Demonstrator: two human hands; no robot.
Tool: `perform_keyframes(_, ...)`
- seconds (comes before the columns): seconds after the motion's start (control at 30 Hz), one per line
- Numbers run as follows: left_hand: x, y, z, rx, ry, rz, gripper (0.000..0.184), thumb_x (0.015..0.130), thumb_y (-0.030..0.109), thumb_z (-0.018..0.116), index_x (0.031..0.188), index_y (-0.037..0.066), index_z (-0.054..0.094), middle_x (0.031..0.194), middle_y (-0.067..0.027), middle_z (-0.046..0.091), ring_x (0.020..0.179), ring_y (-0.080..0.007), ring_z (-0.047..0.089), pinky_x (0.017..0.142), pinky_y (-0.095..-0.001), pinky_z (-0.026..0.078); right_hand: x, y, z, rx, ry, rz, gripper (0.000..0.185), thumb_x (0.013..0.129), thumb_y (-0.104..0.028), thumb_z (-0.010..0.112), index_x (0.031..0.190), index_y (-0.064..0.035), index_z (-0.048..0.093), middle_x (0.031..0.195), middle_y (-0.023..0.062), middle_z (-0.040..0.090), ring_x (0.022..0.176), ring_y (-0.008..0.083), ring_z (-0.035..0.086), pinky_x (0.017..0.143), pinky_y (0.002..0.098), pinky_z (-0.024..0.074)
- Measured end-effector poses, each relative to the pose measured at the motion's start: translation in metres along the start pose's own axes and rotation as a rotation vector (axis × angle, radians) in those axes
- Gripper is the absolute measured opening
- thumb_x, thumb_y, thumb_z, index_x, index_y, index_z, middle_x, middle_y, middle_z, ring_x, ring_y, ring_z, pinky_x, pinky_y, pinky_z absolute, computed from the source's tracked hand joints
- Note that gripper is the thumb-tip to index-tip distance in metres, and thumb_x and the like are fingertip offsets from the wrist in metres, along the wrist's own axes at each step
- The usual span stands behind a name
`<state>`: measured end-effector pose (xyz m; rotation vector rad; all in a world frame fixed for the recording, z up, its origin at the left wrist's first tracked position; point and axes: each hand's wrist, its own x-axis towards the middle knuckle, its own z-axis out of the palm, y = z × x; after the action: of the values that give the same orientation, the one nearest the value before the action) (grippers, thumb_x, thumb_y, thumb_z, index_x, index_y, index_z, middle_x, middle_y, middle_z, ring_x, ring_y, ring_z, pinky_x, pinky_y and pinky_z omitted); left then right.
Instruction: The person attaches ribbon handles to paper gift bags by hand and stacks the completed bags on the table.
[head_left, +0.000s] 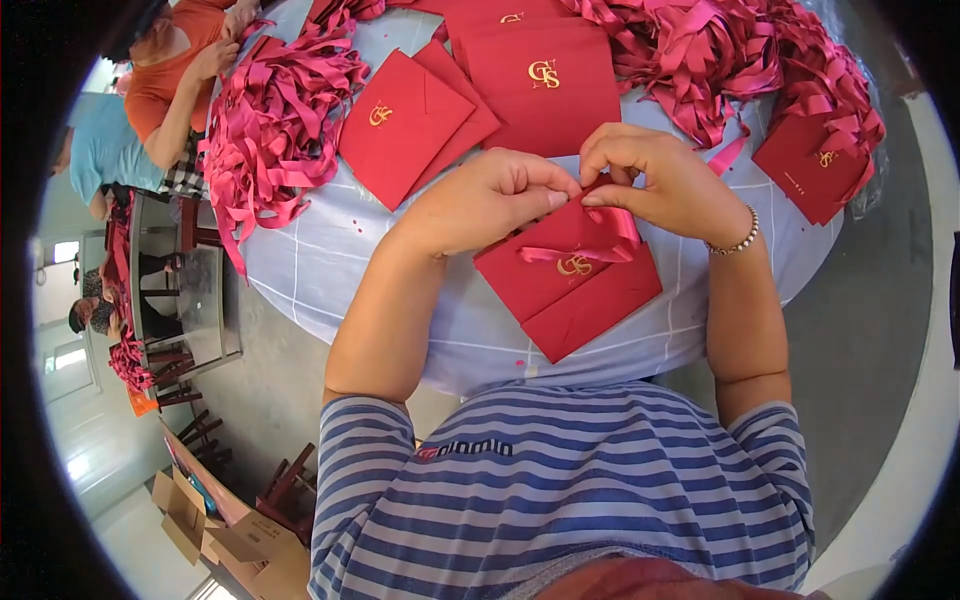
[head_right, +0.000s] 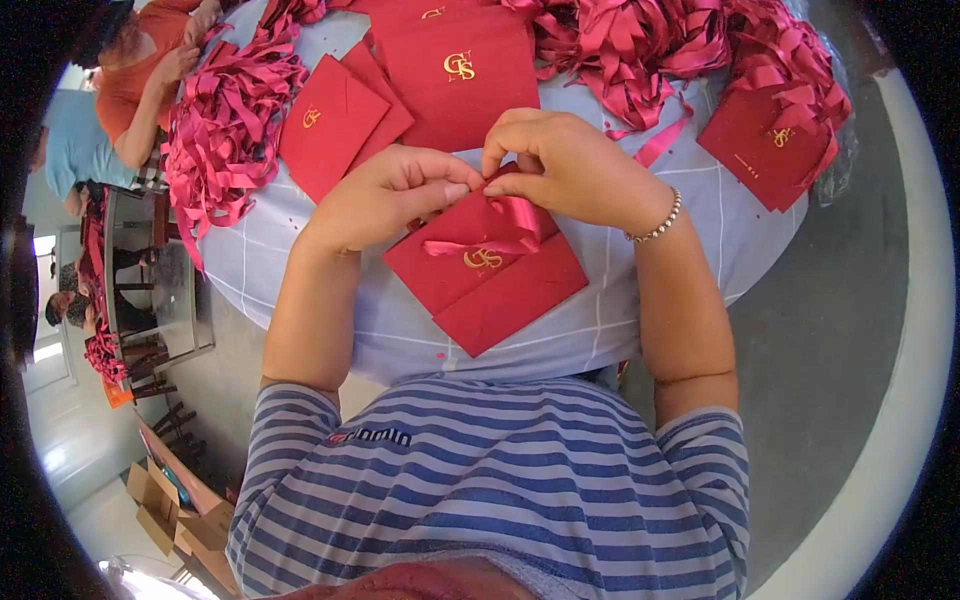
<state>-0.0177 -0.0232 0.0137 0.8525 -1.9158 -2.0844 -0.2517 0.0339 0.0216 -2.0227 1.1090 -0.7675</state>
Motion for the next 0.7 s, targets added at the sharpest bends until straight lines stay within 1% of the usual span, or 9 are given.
perform_keyframes(0.17, -0.001, 0.004, 0.002, -0.012, -0.003, -0.051, 0.018, 0.095, 0.006, 0.058, 0.109, 0.000, 0.069, 0.080, 0.0058, 0.061, 0.070, -0.0013, 0.051, 0.061, -0.0187, 0.042, 0.000, 0.002, -0.004, 0.016, -0.084, 0.043, 0.013, 0.080, -0.006, 0.076, 0.087, -0.0032, 0.065, 0.096, 0.0044, 0.063, 0.082, 0.0156, 0.058, 0.066, 0.0272, 0.0455)
perform_keyframes(0.27, 0.000, 0.003, 0.001, -0.070, -0.037, -0.078, 0.021, 0.092, 0.004, 0.060, 0.111, 0.000, 0.069, 0.080, 0.0047, 0.063, 0.069, -0.0015, 0.052, 0.059, -0.0191, 0.042, 0.001, 0.004, -0.002, 0.079, -0.090, -0.055, 0.013, 0.080, -0.007, 0.076, 0.085, -0.0032, 0.065, 0.096, 0.0038, 0.062, 0.081, 0.0148, 0.057, 0.066, 0.0275, 0.0451)
perform_keyframes(0.37, -0.003, 0.006, 0.001, 0.007, -0.050, -0.112, 0.020, 0.089, 0.002, 0.062, 0.107, 0.001, 0.072, 0.078, 0.0041, 0.064, 0.067, -0.0021, 0.054, 0.059, -0.0197, 0.043, 0.002, -0.003, -0.003, 0.127, -0.116, -0.017, 0.013, 0.079, -0.008, 0.077, 0.084, -0.0034, 0.065, 0.096, 0.0023, 0.060, 0.080, 0.0135, 0.056, 0.068, 0.0271, 0.0448)
perform_keyframes(0.43, -0.001, 0.002, -0.003, 0.148, -0.123, -0.018, 0.017, 0.085, -0.004, 0.064, 0.101, -0.002, 0.071, 0.090, -0.0025, 0.072, 0.075, -0.0058, 0.063, 0.064, -0.0210, 0.049, 0.003, -0.005, -0.002, 0.150, -0.110, -0.024, 0.013, 0.080, -0.008, 0.076, 0.083, -0.0034, 0.065, 0.095, 0.0018, 0.059, 0.079, 0.0121, 0.054, 0.069, 0.0254, 0.0435)
perform_keyframes(0.47, 0.000, 0.001, -0.001, 0.144, -0.120, -0.018, 0.017, 0.085, -0.004, 0.064, 0.101, -0.002, 0.071, 0.090, -0.0025, 0.072, 0.075, -0.0058, 0.063, 0.064, -0.0210, 0.049, 0.003, -0.003, -0.001, 0.150, -0.115, -0.023, 0.013, 0.080, -0.008, 0.076, 0.083, -0.0034, 0.065, 0.095, 0.0018, 0.059, 0.079, 0.0121, 0.054, 0.069, 0.0254, 0.0435)
perform_keyframes(0.53, 0.001, 0.000, 0.003, 0.417, -0.007, 0.221, 0.011, 0.084, -0.004, 0.066, 0.093, -0.004, 0.071, 0.083, -0.0055, 0.071, 0.072, -0.0097, 0.065, 0.064, -0.0240, 0.051, 0.002, 0.001, 0.002, 0.209, -0.090, -0.017, 0.011, 0.082, -0.008, 0.074, 0.081, -0.0029, 0.064, 0.094, 0.0029, 0.059, 0.079, 0.0110, 0.054, 0.068, 0.0243, 0.0423)
perform_keyframes(0.57, 0.001, -0.001, 0.002, 0.414, -0.004, 0.220, 0.011, 0.084, -0.004, 0.066, 0.093, -0.004, 0.071, 0.083, -0.0055, 0.071, 0.072, -0.0097, 0.065, 0.064, -0.0240, 0.051, 0.003, 0.003, 0.001, 0.210, -0.094, -0.017, 0.011, 0.082, -0.008, 0.074, 0.081, -0.0029, 0.064, 0.094, 0.0029, 0.059, 0.079, 0.0110, 0.054, 0.068, 0.0243, 0.0423)
perform_keyframes(0.63, 0.003, -0.003, -0.002, 0.624, -0.032, 0.489, 0.010, 0.083, -0.002, 0.067, 0.092, -0.004, 0.069, 0.079, -0.0085, 0.069, 0.071, -0.0133, 0.066, 0.064, -0.0261, 0.051, 0.002, 0.006, -0.003, 0.276, -0.241, 0.009, 0.011, 0.082, -0.008, 0.073, 0.079, -0.0022, 0.064, 0.093, 0.0045, 0.059, 0.079, 0.0107, 0.053, 0.068, 0.0234, 0.0416)
perform_keyframes(0.7, 0.002, -0.005, -0.019, 0.641, 0.023, 0.431, 0.010, 0.083, -0.001, 0.068, 0.093, -0.004, 0.069, 0.079, -0.0093, 0.069, 0.071, -0.0147, 0.066, 0.064, -0.0274, 0.051, -0.002, 0.003, -0.011, 0.371, -0.296, 0.011, 0.011, 0.083, -0.008, 0.073, 0.079, -0.0023, 0.064, 0.092, 0.0048, 0.059, 0.080, 0.0109, 0.053, 0.069, 0.0238, 0.0420)
